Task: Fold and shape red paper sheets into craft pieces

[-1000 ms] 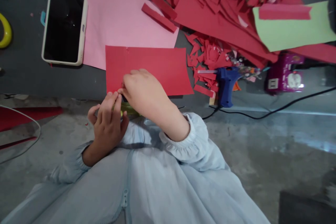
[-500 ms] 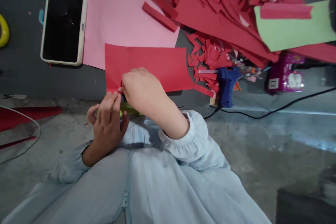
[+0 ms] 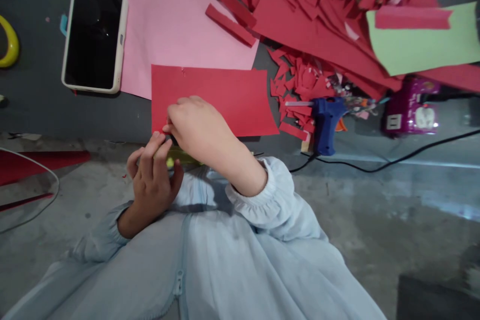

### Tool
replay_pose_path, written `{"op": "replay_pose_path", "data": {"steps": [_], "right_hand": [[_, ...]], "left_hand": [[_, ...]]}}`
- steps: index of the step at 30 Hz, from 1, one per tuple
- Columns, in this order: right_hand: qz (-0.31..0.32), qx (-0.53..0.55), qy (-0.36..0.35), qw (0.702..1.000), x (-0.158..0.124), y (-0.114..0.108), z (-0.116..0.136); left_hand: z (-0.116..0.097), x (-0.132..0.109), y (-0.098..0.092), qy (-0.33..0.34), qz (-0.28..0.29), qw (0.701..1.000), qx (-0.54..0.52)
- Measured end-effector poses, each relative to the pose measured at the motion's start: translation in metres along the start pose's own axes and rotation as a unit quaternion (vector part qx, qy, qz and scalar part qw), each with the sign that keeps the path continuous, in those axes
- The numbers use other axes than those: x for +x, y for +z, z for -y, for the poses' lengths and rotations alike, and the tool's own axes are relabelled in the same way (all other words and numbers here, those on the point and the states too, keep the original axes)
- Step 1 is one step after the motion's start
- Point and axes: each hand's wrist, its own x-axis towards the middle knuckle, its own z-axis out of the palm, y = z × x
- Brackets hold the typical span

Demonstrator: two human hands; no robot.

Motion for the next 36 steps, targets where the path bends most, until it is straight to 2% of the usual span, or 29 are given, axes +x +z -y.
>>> {"op": "replay_pose_path", "data": {"steps": [24,31,36], "right_hand": [[0.025,-0.03,0.023,0.999,0.007,-0.005,0.01],[0.03,-0.032,0.034,0.998,0.008,-0.005,0.012],[0.011,-0.031,0.024,0.999,0.002,-0.004,0.008]], "left_hand": [[-0.001,0.004,-0.001,0.002,-0.004,0.999,0.034],[0.005,0.002,0.001,-0.005,-0.004,0.999,0.039],[0.006,0.003,0.002,0.025,-0.007,0.997,0.066]]}}
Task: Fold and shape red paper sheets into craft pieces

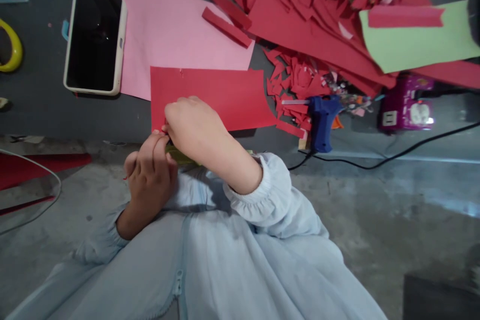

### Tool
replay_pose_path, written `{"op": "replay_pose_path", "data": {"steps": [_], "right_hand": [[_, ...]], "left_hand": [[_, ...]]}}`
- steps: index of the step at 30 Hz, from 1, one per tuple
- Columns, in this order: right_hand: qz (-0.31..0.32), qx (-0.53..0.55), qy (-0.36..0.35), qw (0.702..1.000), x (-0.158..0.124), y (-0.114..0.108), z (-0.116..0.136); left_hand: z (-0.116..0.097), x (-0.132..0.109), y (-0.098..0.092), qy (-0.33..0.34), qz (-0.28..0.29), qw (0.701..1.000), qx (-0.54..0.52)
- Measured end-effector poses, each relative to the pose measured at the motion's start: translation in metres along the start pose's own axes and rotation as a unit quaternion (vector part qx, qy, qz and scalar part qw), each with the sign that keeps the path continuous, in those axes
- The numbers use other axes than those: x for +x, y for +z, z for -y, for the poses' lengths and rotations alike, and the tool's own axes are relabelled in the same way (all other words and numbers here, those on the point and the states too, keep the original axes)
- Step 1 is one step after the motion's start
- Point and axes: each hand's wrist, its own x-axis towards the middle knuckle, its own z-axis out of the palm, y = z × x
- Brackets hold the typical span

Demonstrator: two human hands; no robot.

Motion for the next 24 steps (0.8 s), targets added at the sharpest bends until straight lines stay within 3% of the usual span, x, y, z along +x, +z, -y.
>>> {"op": "replay_pose_path", "data": {"steps": [12,18,24], "right_hand": [[-0.022,0.026,0.091,0.995,-0.033,-0.003,-0.029],[-0.011,0.023,0.101,0.995,-0.031,-0.005,-0.03],[-0.006,-0.026,0.063,0.998,-0.028,-0.006,-0.02]], "left_hand": [[-0.003,0.0,-0.001,-0.007,0.013,1.0,-0.016],[-0.005,0.004,-0.003,-0.01,0.003,1.0,0.015],[-0.003,0.008,-0.006,0.014,0.011,0.999,0.051]]}}
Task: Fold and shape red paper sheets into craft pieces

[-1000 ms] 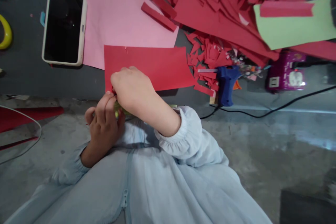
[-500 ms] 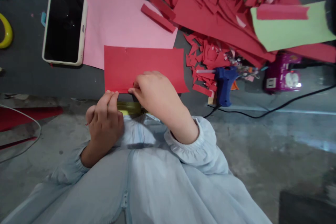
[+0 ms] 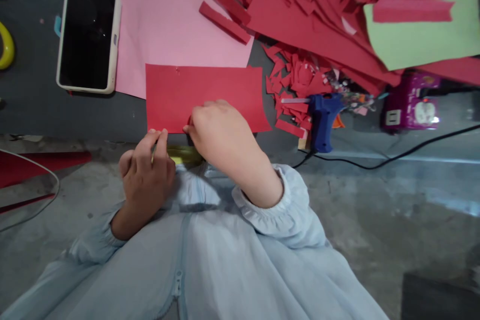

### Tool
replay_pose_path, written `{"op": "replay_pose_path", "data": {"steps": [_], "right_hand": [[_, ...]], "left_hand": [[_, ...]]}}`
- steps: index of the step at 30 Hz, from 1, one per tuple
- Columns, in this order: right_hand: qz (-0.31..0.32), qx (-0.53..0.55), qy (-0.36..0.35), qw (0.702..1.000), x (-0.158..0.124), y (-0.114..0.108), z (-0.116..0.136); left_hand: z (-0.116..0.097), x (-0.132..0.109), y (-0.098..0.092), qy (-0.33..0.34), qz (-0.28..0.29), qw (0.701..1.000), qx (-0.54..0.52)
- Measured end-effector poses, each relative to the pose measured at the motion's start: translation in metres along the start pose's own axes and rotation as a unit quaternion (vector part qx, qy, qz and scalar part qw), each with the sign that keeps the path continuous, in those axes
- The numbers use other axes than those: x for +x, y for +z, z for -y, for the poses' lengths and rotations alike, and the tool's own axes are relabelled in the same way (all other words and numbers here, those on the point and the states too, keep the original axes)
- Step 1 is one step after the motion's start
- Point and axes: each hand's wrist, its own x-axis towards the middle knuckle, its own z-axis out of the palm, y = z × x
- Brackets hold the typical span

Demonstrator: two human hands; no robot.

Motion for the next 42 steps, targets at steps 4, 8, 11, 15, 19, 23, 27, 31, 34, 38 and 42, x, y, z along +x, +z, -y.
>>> {"op": "replay_pose_path", "data": {"steps": [4,8,11,15,19,23,27,31,34,38,42], "right_hand": [[-0.018,0.015,-0.051,0.998,0.008,0.005,0.013],[-0.024,0.03,-0.071,0.997,0.017,0.011,0.018],[-0.013,0.033,-0.072,0.997,0.021,0.012,0.018],[0.015,0.022,-0.073,0.997,0.023,0.009,0.019],[0.028,0.009,-0.074,0.997,0.025,0.007,0.021],[0.029,0.003,-0.07,0.997,0.025,0.005,0.022],[0.03,-0.004,-0.081,0.996,0.025,0.002,0.023],[0.023,0.004,-0.102,0.994,0.027,0.002,0.024],[0.028,0.016,-0.098,0.995,0.029,0.004,0.025],[0.047,0.023,-0.09,0.995,0.032,0.003,0.028],[0.077,0.026,-0.075,0.994,0.034,-0.004,0.031]], "left_hand": [[0.002,-0.001,-0.001,-0.01,0.011,0.999,-0.037],[0.004,-0.002,-0.002,-0.01,-0.006,0.997,-0.081],[0.007,-0.004,-0.002,-0.016,-0.016,0.993,-0.115],[0.01,-0.005,-0.001,-0.019,-0.022,0.993,-0.115],[0.008,-0.005,0.0,-0.02,-0.023,0.995,-0.09],[0.007,-0.004,0.0,-0.017,-0.024,0.996,-0.086],[0.008,-0.004,0.0,-0.016,-0.018,0.996,-0.089],[0.008,-0.004,0.0,-0.012,-0.014,0.995,-0.098],[0.007,-0.003,-0.002,-0.019,-0.015,0.995,-0.099],[0.006,-0.002,-0.003,-0.021,-0.018,0.995,-0.099],[0.007,-0.003,-0.003,-0.023,-0.015,0.994,-0.104]]}}
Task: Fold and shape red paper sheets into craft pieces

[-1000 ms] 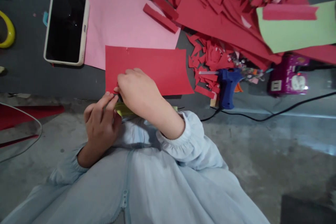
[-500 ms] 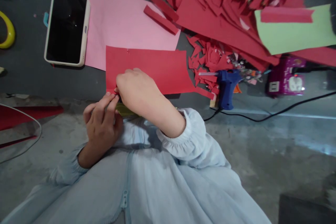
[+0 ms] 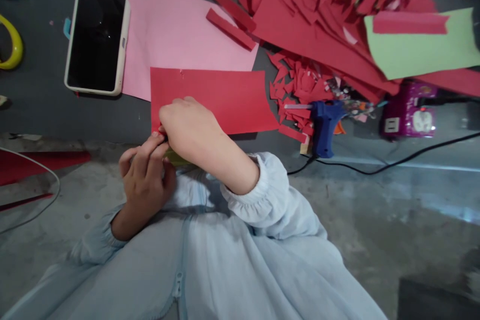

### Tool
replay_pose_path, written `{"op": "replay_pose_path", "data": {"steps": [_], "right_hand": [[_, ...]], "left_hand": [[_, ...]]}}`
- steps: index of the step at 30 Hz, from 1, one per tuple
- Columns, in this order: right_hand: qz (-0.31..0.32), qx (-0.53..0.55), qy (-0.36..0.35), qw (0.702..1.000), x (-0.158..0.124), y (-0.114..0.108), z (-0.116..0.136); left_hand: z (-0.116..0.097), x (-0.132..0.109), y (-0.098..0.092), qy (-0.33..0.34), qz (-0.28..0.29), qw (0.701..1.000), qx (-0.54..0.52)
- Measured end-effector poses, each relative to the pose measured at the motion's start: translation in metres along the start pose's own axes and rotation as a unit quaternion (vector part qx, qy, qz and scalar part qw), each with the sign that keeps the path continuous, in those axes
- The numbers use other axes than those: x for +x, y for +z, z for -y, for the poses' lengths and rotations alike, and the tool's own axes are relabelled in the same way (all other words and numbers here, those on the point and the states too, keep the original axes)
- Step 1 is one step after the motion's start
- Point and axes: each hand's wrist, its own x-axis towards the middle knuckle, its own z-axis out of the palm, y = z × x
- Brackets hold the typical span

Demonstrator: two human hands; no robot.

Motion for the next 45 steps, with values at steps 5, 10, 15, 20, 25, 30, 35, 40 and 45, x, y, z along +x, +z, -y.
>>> {"op": "replay_pose_path", "data": {"steps": [5,10,15,20,25,30,35,40,45], "right_hand": [[0.027,0.001,0.008,1.0,0.001,-0.007,0.003],[0.039,0.006,0.02,0.999,0.003,-0.011,0.005],[0.034,0.004,0.017,0.999,0.004,-0.012,0.006],[0.044,-0.014,0.021,0.999,0.004,-0.014,0.011],[0.045,-0.016,0.025,0.999,0.003,-0.016,0.014],[0.052,-0.021,0.034,0.998,0.003,-0.016,0.015],[0.039,-0.024,0.029,0.999,0.004,-0.015,0.014],[0.018,-0.014,0.031,0.999,0.004,-0.01,0.011],[-0.052,-0.018,0.016,0.998,-0.01,0.003,-0.002]], "left_hand": [[0.001,-0.001,0.0,-0.002,0.005,1.0,-0.009],[0.001,-0.001,0.0,0.004,0.007,1.0,-0.008],[0.001,-0.001,0.0,0.007,0.003,1.0,-0.013],[0.002,-0.003,0.002,0.007,0.003,1.0,0.006],[0.003,-0.006,0.005,0.009,0.003,1.0,0.005],[0.002,-0.004,0.006,0.01,-0.007,0.999,0.032],[0.001,-0.003,0.008,0.017,-0.014,0.998,0.056],[-0.001,-0.003,0.008,0.026,-0.014,0.997,0.072],[-0.002,-0.003,0.007,0.019,0.0,0.998,0.068]]}}
